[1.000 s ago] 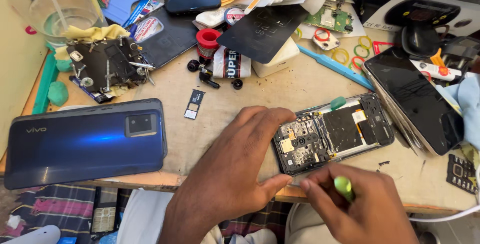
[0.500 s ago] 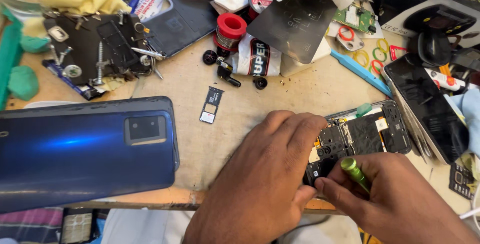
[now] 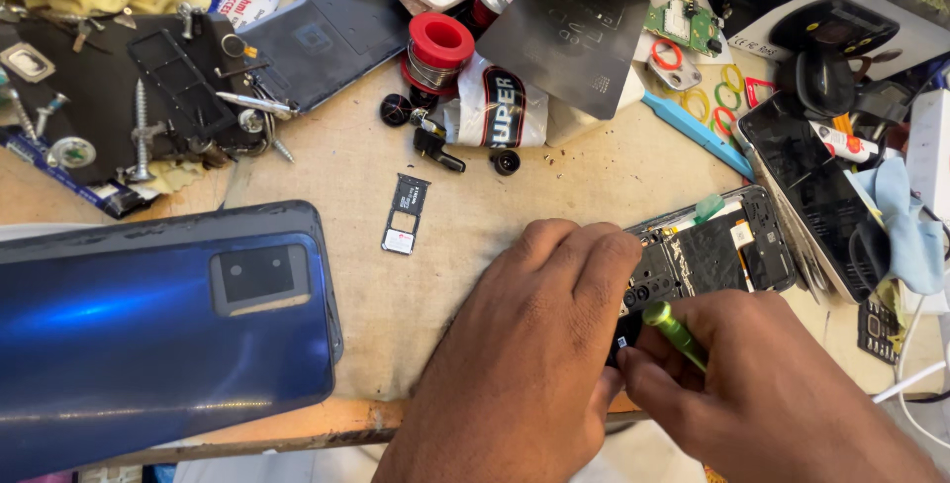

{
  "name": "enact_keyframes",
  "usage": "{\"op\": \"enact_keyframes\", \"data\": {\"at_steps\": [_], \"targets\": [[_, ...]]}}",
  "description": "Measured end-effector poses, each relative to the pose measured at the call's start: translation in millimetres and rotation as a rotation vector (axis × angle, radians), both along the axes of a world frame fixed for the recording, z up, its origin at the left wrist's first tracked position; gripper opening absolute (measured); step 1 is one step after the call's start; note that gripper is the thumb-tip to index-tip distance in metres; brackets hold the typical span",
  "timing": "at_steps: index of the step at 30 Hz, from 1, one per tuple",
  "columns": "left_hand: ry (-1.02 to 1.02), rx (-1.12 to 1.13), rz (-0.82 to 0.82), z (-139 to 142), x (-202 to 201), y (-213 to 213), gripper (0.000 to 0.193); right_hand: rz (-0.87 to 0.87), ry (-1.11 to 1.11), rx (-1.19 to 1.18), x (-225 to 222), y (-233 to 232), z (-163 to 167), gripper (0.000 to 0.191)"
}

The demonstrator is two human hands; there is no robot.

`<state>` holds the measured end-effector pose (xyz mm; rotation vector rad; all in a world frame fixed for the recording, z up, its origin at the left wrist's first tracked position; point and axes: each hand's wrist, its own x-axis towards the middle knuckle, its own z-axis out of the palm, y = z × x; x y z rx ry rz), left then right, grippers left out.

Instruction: The person repairs a disassembled smartphone on a cluttered workbench. They pry and reposition the phone's internal frame and battery area by hand, then use a green precision screwdriver to work on screws and connectors inside the phone body, steadying the device with the other hand throughout.

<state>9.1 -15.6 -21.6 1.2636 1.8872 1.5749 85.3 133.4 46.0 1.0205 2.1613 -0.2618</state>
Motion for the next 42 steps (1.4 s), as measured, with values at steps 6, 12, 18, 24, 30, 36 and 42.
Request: {"op": "enact_keyframes", "data": {"at_steps": [6, 12, 18, 24, 30, 36, 42], "targets": [[0.039, 0.031, 0.064, 0, 2, -1, 0.073, 0.084, -0.119, 0.068, -11, -9, 4, 0.035], [0.01, 0.004, 0.077, 2, 4, -2, 0.072, 0.238, 0.086, -0.053, -21, -11, 15, 0.019], [0.113, 0.007, 0.067, -1, 2, -2, 0.069, 0.083, 0.027, -0.123, -10, 8, 14, 0.039], [0.099, 0.003, 0.069, -2, 2, -4, 0.068, 0.069, -0.047, -0.008, -8, 0, 13, 0.047], [0.037, -0.033, 0.042, 1, 2, -4, 0.066, 0.008, -0.011, 0.008, -2, -3, 7, 0.036], [0.064, 0.011, 0.032, 0, 0, -3, 0.065, 0.215, 0.136, 0.123, 17, -7, -12, 0.023], [0.112, 0.054, 0.045, 0, 0, -5, 0.065, 0.277, 0.006, 0.189, 11, -20, -14, 0.014]]}}
